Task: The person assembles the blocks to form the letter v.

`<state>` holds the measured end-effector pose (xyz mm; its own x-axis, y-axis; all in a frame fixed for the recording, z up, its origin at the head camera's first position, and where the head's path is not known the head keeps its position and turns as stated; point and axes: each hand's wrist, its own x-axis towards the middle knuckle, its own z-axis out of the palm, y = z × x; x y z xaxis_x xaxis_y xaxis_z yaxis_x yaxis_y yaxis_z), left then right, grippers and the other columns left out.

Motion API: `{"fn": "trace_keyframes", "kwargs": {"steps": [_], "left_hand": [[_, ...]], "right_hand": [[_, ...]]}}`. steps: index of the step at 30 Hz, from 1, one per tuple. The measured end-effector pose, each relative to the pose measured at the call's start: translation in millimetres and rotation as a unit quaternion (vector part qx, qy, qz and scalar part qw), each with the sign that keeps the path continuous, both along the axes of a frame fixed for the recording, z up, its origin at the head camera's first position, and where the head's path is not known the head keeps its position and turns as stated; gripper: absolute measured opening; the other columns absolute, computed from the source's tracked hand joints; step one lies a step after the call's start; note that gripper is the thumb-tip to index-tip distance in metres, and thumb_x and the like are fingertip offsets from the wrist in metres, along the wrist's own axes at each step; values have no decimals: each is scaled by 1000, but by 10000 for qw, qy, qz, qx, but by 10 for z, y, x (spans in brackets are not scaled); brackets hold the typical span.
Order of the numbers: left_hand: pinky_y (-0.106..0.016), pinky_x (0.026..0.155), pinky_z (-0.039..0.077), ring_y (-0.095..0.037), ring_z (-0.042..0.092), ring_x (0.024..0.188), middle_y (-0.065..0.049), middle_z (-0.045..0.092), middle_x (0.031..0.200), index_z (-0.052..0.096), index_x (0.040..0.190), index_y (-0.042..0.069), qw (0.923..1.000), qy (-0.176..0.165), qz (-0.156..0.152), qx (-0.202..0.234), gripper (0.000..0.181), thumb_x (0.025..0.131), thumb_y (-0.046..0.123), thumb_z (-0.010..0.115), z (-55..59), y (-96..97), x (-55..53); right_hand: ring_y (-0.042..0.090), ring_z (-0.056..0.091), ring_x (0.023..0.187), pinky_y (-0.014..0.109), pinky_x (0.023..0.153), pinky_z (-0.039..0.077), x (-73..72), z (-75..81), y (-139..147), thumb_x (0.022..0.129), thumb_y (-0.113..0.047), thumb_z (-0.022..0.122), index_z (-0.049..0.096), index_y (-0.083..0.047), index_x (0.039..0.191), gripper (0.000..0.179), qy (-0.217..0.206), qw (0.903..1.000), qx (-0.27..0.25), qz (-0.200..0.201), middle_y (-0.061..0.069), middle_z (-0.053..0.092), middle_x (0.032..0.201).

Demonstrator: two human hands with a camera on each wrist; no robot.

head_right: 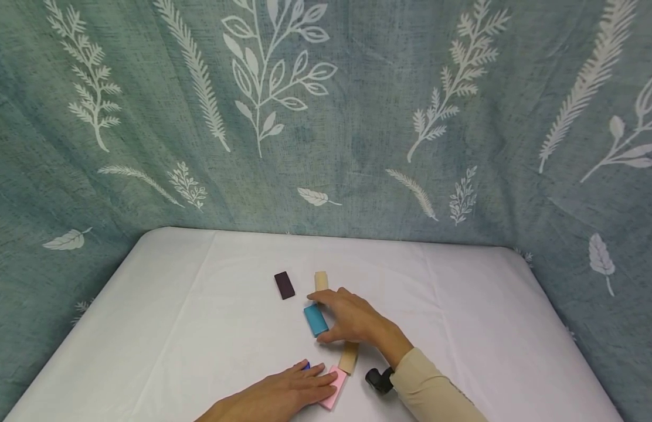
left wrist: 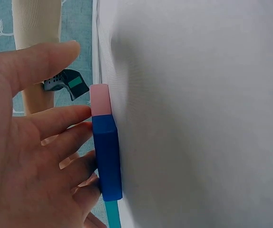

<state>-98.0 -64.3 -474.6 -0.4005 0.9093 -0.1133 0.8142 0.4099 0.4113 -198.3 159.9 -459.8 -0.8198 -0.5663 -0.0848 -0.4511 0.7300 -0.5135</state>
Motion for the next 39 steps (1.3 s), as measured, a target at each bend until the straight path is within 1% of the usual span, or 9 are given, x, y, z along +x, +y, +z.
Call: {"fn": "trace_keyframes", "kwargs": {"steps": [2,5,7,16,21,24,30,37,39], "left_hand": [[-39,121,23,-17,24,151,5,29,164,43,155,13,10000,-69,23,-19,74,98,61,52,-1,4,0],[-39,121,23,-16,23,151,5,28,164,43,155,14,9999,-140,41,-27,75,98,61,52,0,9,2],[-40,121,23,-16,23,151,5,28,164,43,155,14,9999,-134,36,-38,75,98,61,53,0,10,4],[-38,121,23,-16,24,151,5,30,164,44,155,13,9998,-145,53,-90,74,98,59,54,-6,32,13],[-38,121,23,-17,26,151,4,31,163,44,154,13,10000,-12,39,-76,73,98,59,54,-16,36,15],[-38,121,24,-17,27,150,3,32,163,45,154,12,10000,54,17,-65,73,98,59,54,-21,37,16],[-39,121,25,-17,27,150,3,32,163,45,154,12,9999,26,23,-94,72,99,58,54,-25,45,12],[-39,120,25,-18,27,150,3,32,163,45,153,12,9999,145,11,-66,72,99,59,53,-42,36,15],[-39,121,25,-18,26,150,3,32,163,45,153,12,9999,122,28,-63,72,99,59,53,-46,35,14]], "right_hand": [[24,54,113,47,91,49,-2,-7,-6,77,-38,89,53,-22,147,80,-37,10000,36,14,-3,57,142],[29,53,123,49,95,48,-3,-22,-13,77,-39,88,53,-24,147,79,-38,9999,128,13,-2,55,146],[31,52,124,50,96,48,-3,-33,-17,77,-39,88,53,-24,147,79,-46,9999,146,16,-1,54,146],[22,55,111,45,89,49,4,-73,-13,79,-33,88,57,-24,144,73,-105,9999,113,13,-1,57,139],[17,54,105,42,89,49,0,-75,-14,80,-30,87,61,-23,140,66,21,9999,131,59,-4,59,138],[18,54,108,43,92,48,-6,-74,-16,80,-30,87,62,-23,138,63,69,9998,142,103,-4,59,139],[24,55,119,47,99,47,-15,-79,-19,80,-30,87,63,-22,136,61,113,9998,130,132,-3,59,140],[19,56,110,44,94,49,-21,-59,-25,80,-32,87,63,-23,136,61,161,9996,174,123,-4,60,138],[18,56,109,43,93,49,-21,-49,-26,80,-32,87,63,-22,136,61,214,9995,193,145,-4,60,138]]}}
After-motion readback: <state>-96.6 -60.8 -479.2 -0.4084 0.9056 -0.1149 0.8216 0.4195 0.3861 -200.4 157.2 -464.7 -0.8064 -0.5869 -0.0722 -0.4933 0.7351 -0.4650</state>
